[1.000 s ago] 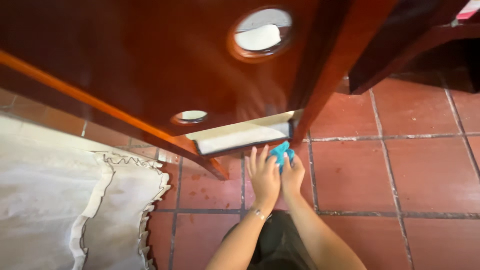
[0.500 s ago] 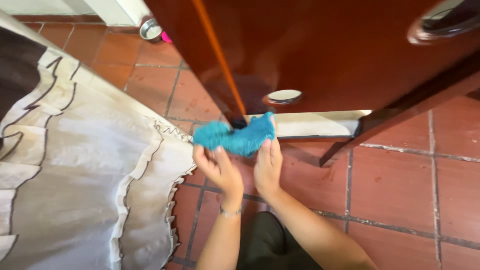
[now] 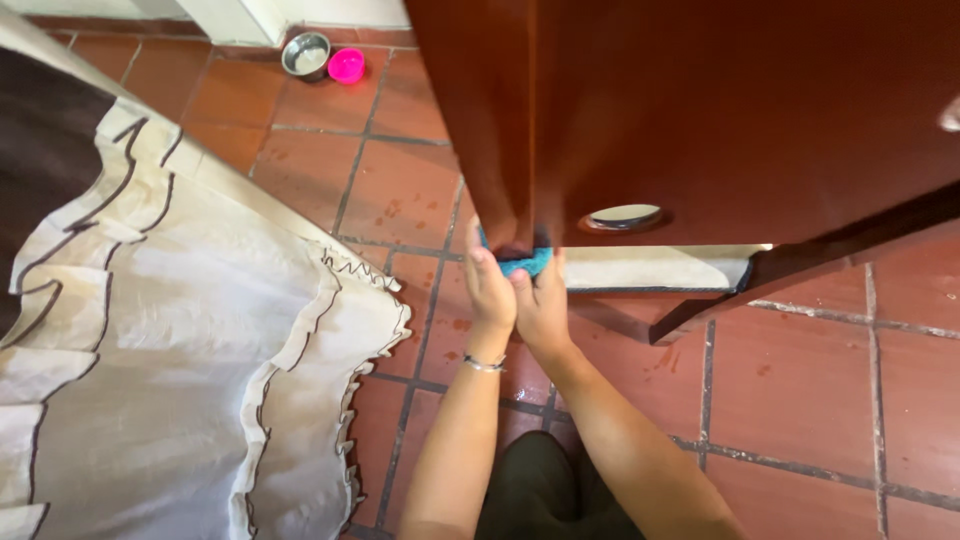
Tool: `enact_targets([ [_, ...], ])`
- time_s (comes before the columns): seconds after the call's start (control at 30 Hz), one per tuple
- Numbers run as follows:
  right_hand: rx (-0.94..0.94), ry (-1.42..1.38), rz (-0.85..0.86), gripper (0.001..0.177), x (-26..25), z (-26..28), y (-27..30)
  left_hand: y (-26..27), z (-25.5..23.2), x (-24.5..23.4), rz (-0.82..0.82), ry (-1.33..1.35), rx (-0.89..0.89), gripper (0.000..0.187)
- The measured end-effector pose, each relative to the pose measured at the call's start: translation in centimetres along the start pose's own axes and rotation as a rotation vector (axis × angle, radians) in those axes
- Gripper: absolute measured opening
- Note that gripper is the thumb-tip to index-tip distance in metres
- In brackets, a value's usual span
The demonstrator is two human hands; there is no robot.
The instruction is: The person rinses a cloth in a container of water, wrings it out, and wipes down the wooden frame and legs of a chair.
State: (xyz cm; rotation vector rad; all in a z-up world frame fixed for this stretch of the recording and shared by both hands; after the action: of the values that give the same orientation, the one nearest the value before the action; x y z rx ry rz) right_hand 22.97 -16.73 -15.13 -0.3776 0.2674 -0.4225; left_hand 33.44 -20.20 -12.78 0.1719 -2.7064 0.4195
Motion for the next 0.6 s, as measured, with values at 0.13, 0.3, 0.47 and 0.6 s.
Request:
enact_targets([
  [0.13,-0.172,0.152,-0.031,0.061,0.0,-1.2,0.9,0.2,1.1,-0.8,-0.005,-0.045,0.097,0.084],
  [0.3,-0.187,0.518,-0.043,0.053,0.0,-3.4,3.4,1.9,7.7,-3.0,-0.043,0.002,-0.028,0.081],
  [0.47,-0.14,0.575,-0.065,0.06,-0.5,-4.1,3.8,3.4,12.5,-5.0,-0.058,-0.057,-0.064,0.083],
  [0.6,-0.23,0.711,-0.163,0.055,-1.1,-3.2,4.3,4.6,13.3,-5.3,-0.098,-0.117,-0.053,0.081],
])
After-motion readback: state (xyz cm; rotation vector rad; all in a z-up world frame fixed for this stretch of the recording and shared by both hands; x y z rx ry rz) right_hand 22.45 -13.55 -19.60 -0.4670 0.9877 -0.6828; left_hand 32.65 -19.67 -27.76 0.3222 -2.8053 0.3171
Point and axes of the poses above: each hand's wrist, its own y-axis away from the middle knuckle, its own x-axis out of the palm, z = x × y, the point moved 9 cm from there along -y, towards the middle knuckle, and after that the axes turned 7 degrees about -z, right-handed, at the moved point
